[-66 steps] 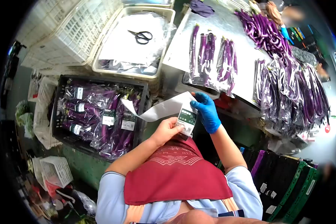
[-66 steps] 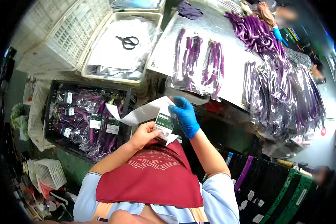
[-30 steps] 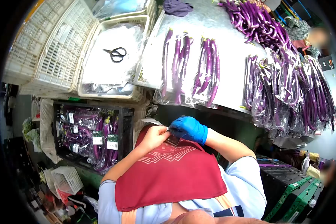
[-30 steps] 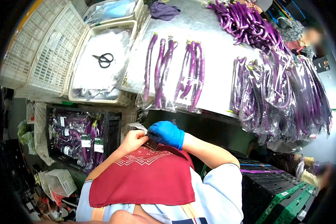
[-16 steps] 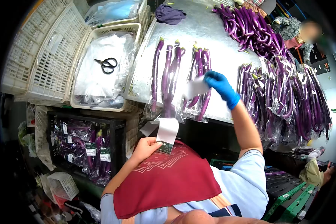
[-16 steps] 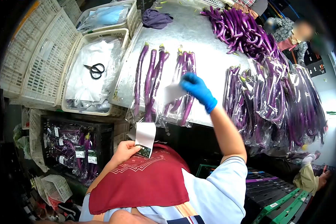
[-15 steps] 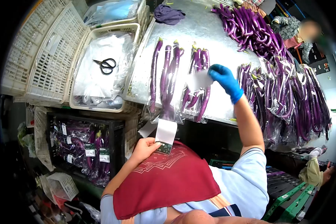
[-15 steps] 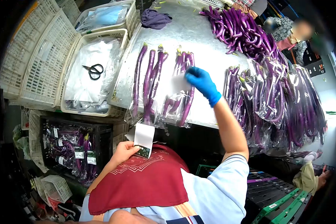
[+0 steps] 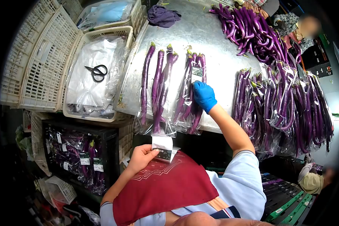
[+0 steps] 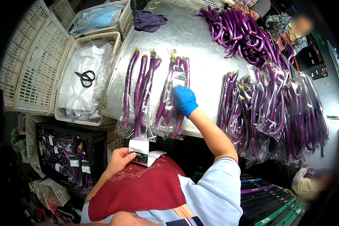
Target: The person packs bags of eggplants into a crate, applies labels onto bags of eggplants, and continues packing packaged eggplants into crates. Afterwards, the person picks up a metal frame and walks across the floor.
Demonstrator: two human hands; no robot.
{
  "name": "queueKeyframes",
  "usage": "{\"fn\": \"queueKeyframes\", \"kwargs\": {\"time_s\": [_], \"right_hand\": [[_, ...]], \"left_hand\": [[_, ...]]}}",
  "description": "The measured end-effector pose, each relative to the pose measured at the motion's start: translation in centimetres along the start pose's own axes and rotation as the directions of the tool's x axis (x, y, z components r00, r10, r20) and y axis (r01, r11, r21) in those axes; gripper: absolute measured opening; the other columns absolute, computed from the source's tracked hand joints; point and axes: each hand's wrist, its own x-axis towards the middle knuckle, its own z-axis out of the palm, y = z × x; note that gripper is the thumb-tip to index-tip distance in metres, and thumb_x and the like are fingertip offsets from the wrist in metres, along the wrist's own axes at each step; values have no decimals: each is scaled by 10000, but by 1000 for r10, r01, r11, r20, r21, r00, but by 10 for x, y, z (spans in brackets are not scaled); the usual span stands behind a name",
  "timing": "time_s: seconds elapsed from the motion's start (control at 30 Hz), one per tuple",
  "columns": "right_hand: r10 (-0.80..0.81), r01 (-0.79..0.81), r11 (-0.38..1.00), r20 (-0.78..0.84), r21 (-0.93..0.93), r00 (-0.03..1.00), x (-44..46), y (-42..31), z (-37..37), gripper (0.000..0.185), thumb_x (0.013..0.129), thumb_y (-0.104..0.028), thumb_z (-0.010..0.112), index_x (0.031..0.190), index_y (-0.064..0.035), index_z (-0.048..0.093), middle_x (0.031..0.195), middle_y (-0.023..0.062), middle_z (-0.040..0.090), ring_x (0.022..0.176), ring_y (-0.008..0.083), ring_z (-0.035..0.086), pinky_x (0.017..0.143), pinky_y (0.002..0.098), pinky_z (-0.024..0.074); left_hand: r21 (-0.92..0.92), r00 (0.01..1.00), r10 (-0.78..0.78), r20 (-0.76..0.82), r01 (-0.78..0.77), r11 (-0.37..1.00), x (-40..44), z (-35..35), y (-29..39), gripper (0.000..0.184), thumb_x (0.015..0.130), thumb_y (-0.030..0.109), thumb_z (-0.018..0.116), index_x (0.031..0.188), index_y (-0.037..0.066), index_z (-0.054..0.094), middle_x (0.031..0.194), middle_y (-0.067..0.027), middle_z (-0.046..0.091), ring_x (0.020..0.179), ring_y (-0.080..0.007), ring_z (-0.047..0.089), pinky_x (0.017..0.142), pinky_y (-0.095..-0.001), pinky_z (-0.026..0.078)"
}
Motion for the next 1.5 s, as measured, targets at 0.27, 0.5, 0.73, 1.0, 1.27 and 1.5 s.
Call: {"fn": "queueKeyframes", "kwargs": {"time_s": [0.27, 0.5, 0.73, 1.0, 1.27, 1.5], "right_hand": [[-230, -758, -80, 728, 647, 645, -42, -117, -84, 421, 849, -234, 542, 1158, 40, 456, 1031, 97, 562, 897, 135, 544, 748, 243, 444], [-71, -653, -238, 657, 720, 750, -10, -164, -89, 425, 727, -22, 618, 1121, 59, 479, 1007, 110, 565, 895, 160, 552, 804, 268, 448], [-30, -554, 183, 568, 812, 823, -6, -167, -47, 461, 741, -107, 651, 1144, 19, 468, 1035, 86, 544, 936, 153, 524, 827, 260, 414], [-612, 296, 649, 250, 701, 750, -38, -219, -98, 271, 686, -139, 660, 938, -88, 574, 881, 118, 576, 780, 294, 567, 674, 352, 468], [-516, 262, 614, 128, 744, 847, -52, -214, -73, 118, 707, -134, 590, 792, -59, 558, 702, 117, 547, 638, 306, 545, 563, 369, 444], [-637, 325, 585, 174, 743, 751, -52, -209, -70, 133, 727, -114, 590, 849, -62, 582, 734, 106, 568, 659, 290, 559, 570, 344, 457]], "left_hand": [[64, 996, 85, 6, -86, 994, 5, 4, 25, 215, 842, 30, 500, 1030, -57, 559, 928, -67, 606, 833, -99, 558, 745, -234, 460], [-267, 991, 64, 118, -31, 963, -3, -17, 1, 212, 838, 51, 524, 1023, -51, 536, 945, -82, 603, 853, -119, 573, 787, -244, 455], [-136, 998, -9, 66, 18, 991, -30, -36, -12, 194, 837, 47, 522, 997, -60, 548, 884, -67, 616, 802, -94, 573, 735, -220, 453], [-54, 990, 81, -115, -87, 995, -33, -47, -39, 145, 838, 73, 546, 933, -26, 591, 827, -32, 619, 731, -55, 535, 672, -202, 433], [-182, 998, 57, -30, -62, 981, -35, -42, -45, 179, 831, 6, 513, 997, -36, 568, 874, -61, 620, 804, -93, 569, 726, -226, 455], [205, 995, -40, -93, 59, 977, -31, -43, -42, 170, 816, 12, 527, 965, -55, 571, 842, -57, 617, 749, -80, 562, 666, -214, 454]]}}
